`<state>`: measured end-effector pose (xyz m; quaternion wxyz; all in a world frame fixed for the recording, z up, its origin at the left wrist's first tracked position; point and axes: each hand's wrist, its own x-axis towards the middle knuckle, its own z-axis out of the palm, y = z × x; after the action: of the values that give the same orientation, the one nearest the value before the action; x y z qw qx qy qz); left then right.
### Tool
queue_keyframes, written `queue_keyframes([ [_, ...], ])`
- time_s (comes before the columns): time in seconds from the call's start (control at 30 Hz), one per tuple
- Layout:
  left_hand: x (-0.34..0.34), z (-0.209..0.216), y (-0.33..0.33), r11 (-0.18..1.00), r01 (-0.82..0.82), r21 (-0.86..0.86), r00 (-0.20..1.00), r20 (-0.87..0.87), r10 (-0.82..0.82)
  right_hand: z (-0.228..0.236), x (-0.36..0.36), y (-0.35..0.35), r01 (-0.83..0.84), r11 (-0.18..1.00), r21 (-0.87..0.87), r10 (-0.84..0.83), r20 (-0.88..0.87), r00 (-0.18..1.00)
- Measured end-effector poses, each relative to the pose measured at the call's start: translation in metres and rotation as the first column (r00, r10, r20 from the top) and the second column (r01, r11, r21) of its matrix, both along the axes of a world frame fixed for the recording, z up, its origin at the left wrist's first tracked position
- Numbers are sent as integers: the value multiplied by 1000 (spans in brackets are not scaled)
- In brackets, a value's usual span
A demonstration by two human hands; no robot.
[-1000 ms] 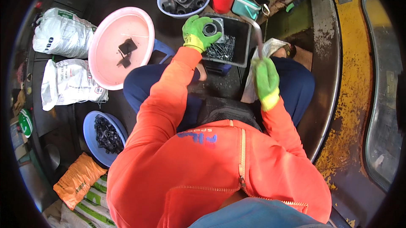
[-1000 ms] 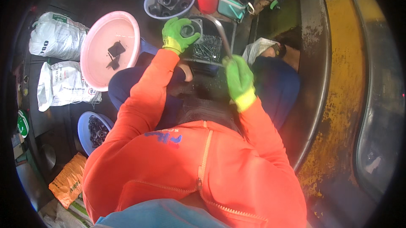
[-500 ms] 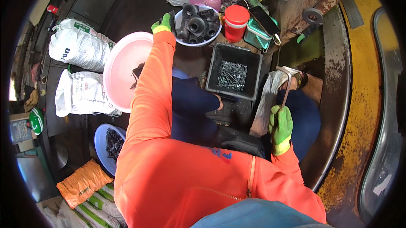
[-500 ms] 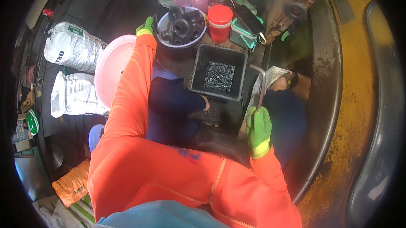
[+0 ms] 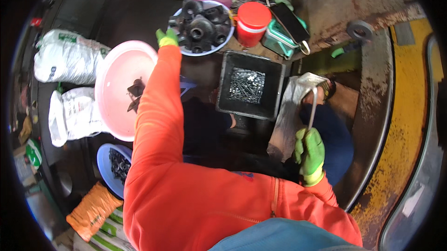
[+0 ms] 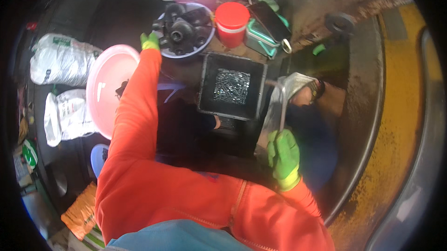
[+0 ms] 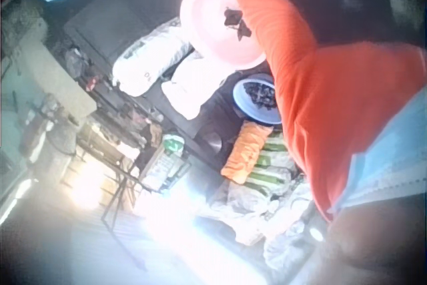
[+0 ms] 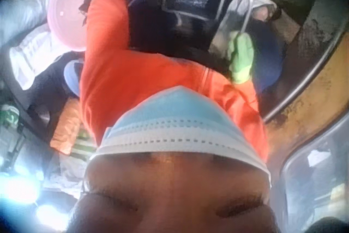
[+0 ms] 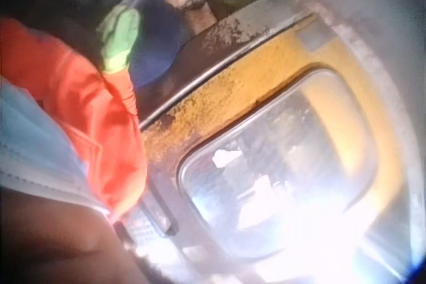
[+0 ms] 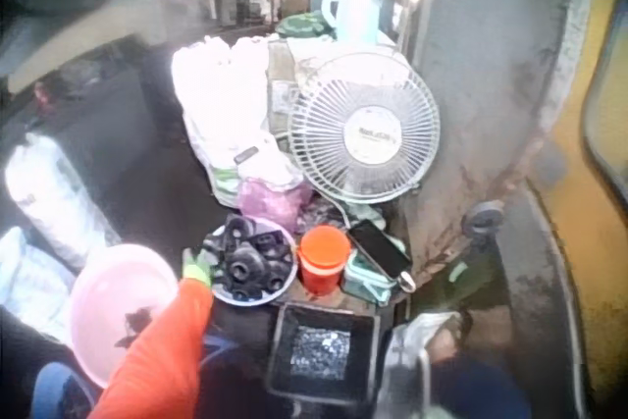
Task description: The person sits on the floor and uses a metal tool to scrape and clean the inside of black molded parts. They handle the parts one at a time, scraping the interior surfaces, then placing the cleaned parts into a nearby blue basin.
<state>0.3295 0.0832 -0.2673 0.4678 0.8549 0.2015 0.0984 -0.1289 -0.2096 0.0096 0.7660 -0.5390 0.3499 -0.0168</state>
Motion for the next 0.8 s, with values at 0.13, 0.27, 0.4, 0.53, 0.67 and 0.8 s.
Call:
queue_keyframes([
  [0.13, -29, 3, -1, 581, -251, -774, 968, -196, 156, 17, 31, -43, 173, 968, -184, -126, 246, 961],
  [0.27, -49, -6, -15, 175, -426, -888, 884, -449, -127, 1, 75, -89, 358, 872, -334, -190, 444, 876],
  [0.4, -54, -20, -24, 219, -478, -851, 847, -512, -143, -30, 98, -110, 346, 795, -499, -160, 378, 912],
  [0.53, -57, -25, -25, 222, -491, -842, 839, -526, -140, -51, 105, -114, 374, 660, -652, -80, 433, 898],
  [0.67, -61, -25, -26, 254, -426, -868, 884, -459, -88, -52, 106, -110, 454, 833, -315, -324, 387, 863],
  [0.8, -58, -28, -20, 297, -393, -870, 909, -416, -15, -44, 108, -104, 457, 851, -260, -347, 376, 859],
])
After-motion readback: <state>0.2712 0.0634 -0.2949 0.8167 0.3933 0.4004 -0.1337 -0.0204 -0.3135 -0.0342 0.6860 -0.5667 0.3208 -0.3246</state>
